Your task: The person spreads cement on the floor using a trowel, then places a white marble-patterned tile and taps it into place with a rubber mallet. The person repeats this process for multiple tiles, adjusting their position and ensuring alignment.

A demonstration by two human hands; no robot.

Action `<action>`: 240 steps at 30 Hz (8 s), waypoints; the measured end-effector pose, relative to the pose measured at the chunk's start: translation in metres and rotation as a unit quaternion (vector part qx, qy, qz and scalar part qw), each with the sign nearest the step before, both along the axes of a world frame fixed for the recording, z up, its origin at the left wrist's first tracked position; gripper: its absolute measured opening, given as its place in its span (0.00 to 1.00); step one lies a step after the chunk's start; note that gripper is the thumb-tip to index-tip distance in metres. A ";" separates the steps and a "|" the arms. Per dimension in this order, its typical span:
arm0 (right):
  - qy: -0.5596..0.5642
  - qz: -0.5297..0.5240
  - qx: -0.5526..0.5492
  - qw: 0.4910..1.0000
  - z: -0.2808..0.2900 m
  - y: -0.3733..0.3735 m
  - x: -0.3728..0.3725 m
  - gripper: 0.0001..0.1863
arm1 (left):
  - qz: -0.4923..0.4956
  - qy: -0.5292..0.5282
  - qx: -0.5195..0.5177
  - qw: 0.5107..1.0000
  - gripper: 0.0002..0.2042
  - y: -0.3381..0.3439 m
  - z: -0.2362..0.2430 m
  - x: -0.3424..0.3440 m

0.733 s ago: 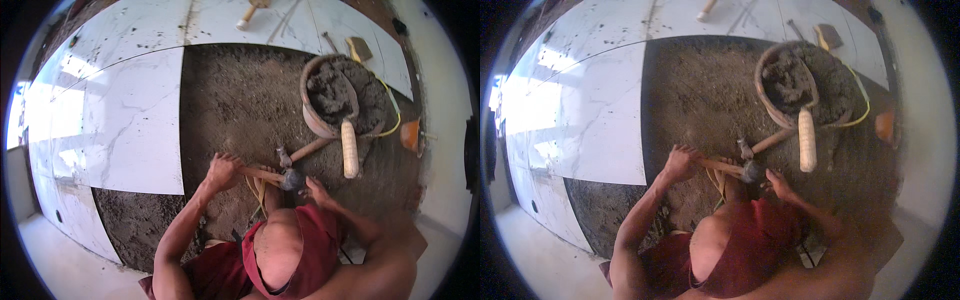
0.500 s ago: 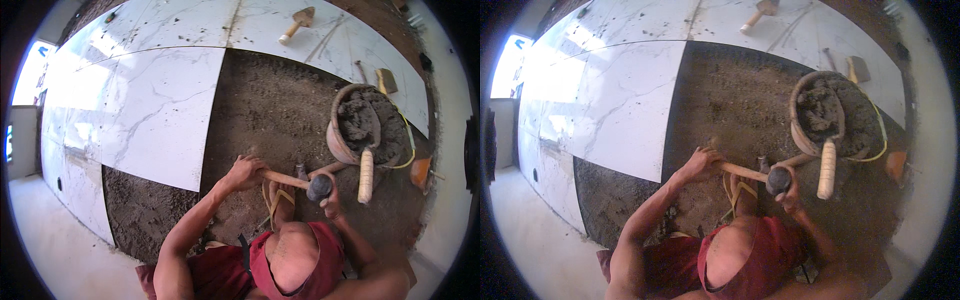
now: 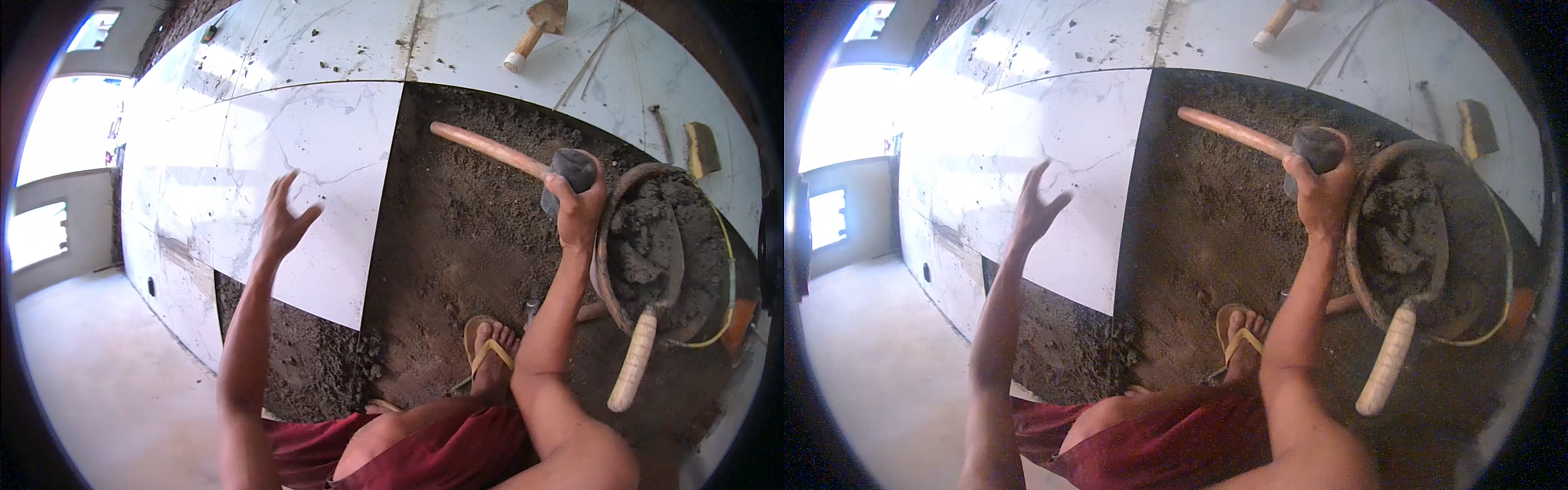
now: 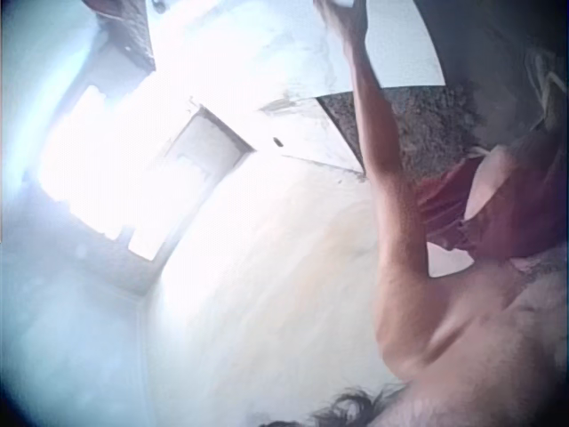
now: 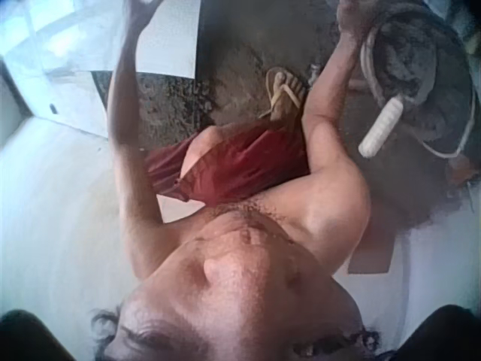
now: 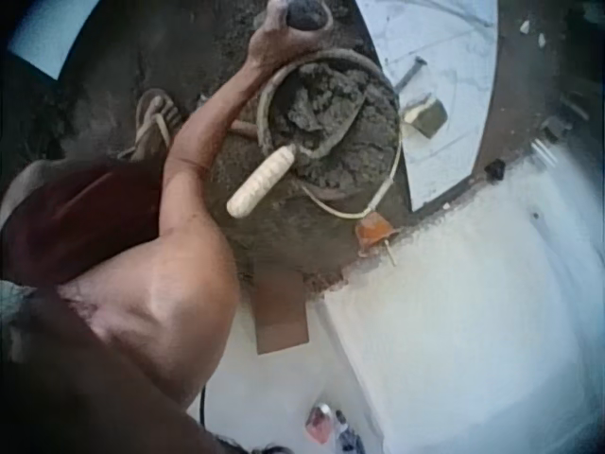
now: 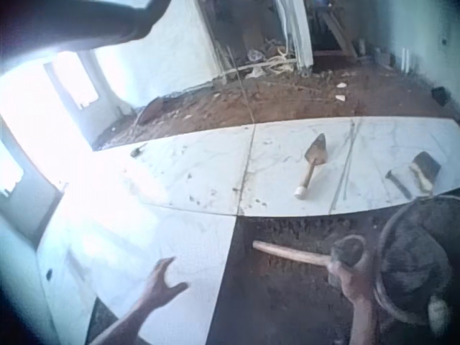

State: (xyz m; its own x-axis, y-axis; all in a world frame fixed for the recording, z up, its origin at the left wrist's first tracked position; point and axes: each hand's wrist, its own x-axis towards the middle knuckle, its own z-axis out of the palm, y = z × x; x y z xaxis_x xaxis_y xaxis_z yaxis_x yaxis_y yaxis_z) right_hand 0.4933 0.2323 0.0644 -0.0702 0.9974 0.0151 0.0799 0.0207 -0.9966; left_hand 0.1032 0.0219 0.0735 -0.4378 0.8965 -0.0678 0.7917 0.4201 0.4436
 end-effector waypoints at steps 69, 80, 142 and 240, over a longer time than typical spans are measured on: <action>-0.108 0.048 -0.017 0.993 0.052 0.079 -0.059 0.29 | 0.614 -0.086 -0.276 0.735 0.30 -0.543 0.246 -0.024; -0.225 0.020 0.038 0.973 0.047 0.060 -0.078 0.32 | 0.643 -0.035 -0.239 0.727 0.21 -0.519 0.225 -0.022; -0.135 0.108 -0.023 0.985 0.036 0.074 -0.059 0.27 | 0.580 -0.048 -0.397 0.710 0.17 -0.586 0.228 -0.018; -0.103 0.607 -0.117 0.779 0.083 -0.202 -0.221 0.17 | 0.179 -0.574 0.333 0.727 0.21 -0.086 0.094 0.041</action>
State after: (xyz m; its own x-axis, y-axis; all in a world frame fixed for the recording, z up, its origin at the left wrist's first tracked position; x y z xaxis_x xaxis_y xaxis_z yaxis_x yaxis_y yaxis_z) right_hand 0.2723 0.0304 0.1474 -0.9410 0.1682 -0.2936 0.3020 0.0264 -0.9529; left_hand 0.1442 -0.0636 0.1678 -0.6483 0.7408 -0.1757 -0.3671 -0.1019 0.9246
